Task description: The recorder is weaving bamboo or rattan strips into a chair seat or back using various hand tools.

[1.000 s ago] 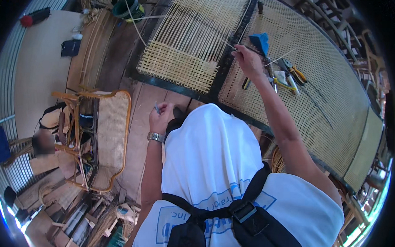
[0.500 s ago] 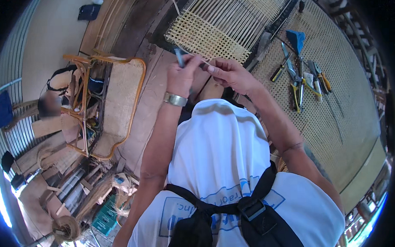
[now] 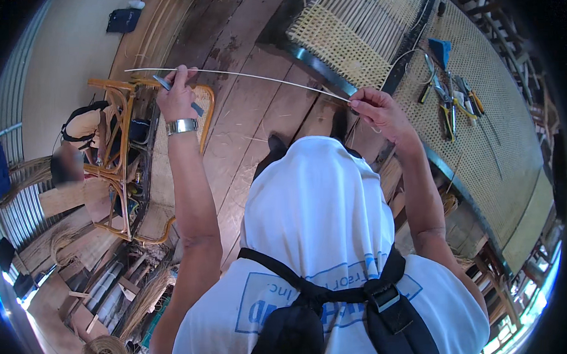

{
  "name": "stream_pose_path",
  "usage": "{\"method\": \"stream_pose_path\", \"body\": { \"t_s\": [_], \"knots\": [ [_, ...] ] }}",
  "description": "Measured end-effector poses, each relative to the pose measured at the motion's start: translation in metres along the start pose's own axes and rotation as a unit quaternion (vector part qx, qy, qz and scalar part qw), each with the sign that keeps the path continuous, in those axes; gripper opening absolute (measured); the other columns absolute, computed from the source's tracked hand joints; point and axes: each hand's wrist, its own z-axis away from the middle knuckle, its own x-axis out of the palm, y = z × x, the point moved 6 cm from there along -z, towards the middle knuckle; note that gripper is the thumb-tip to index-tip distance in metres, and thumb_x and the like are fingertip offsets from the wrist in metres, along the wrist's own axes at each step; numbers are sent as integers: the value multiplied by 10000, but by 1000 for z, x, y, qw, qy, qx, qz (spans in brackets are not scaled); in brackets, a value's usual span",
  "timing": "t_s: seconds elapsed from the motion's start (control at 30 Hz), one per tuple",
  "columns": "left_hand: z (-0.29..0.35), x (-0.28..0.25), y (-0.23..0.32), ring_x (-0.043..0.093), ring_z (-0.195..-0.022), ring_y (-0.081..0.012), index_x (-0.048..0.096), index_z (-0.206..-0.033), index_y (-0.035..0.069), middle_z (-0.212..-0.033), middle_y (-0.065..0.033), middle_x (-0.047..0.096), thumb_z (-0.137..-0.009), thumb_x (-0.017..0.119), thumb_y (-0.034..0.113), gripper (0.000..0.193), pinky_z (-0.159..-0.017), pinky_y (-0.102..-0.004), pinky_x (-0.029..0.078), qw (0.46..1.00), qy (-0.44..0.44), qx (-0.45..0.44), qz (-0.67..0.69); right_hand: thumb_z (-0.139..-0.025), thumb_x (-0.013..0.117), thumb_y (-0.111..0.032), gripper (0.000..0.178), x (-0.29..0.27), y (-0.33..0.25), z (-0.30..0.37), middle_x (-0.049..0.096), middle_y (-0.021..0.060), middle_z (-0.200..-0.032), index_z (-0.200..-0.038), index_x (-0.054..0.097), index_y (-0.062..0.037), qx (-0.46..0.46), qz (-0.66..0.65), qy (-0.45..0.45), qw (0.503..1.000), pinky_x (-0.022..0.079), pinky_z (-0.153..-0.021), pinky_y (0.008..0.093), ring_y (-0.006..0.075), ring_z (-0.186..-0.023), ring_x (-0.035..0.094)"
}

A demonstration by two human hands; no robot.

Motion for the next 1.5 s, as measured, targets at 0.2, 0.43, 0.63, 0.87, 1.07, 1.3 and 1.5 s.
{"method": "stream_pose_path", "body": {
  "t_s": [0.2,0.43,0.63,0.87,1.07,1.3,1.5],
  "knots": [
    [-50,-102,23,411,-455,-29,637,-939,81,-954,-134,746,-887,768,207,190,-382,-193,268,996,-31,-15,78,-987,591,-161,131,19,23,1,543,-34,-681,-965,634,-39,16,229,64,971,374,-486,234,47,-554,475],
    [-116,-283,78,416,-511,-52,612,-1006,72,-1000,-104,698,-983,628,201,132,-380,-200,274,974,-63,114,186,-969,601,-131,113,18,33,-7,613,34,-730,-987,653,-32,-54,348,212,912,448,-544,265,92,-638,571],
    [-100,-371,-31,342,-388,-63,609,-1142,107,-999,-61,708,-960,612,488,423,-339,-209,259,972,189,-121,63,-966,645,-124,106,87,10,-35,598,-19,-781,-1037,648,-45,-69,-233,46,969,464,-610,231,78,-654,557],
    [106,-69,-69,330,-496,-17,702,-1079,91,-816,38,624,-964,618,438,374,-448,-217,269,954,-214,-159,-137,-896,714,-61,138,154,9,-73,613,-10,-840,-1019,654,-46,-22,-168,-60,984,447,-611,251,89,-686,553],
    [120,24,-61,339,-471,-22,727,-972,86,-643,83,523,-926,701,419,337,-437,-222,263,971,-207,-55,-104,-919,696,-105,132,172,5,-79,594,-10,-801,-1011,647,-24,11,-67,-104,992,435,-594,236,84,-661,533],
    [47,-33,-51,360,-440,-6,705,-904,71,-774,-21,709,-903,755,277,212,-397,-211,241,997,-48,-55,-1,-948,650,-177,191,83,24,-27,594,1,-744,-956,655,14,33,160,-45,986,433,-594,250,80,-676,530],
    [21,-47,-55,381,-426,-5,680,-944,45,-795,-47,730,-898,760,233,209,-386,-203,259,996,-69,-52,13,-926,656,-162,177,28,45,26,588,8,-726,-941,646,14,-38,289,40,956,455,-624,286,92,-692,525]
  ]
}}
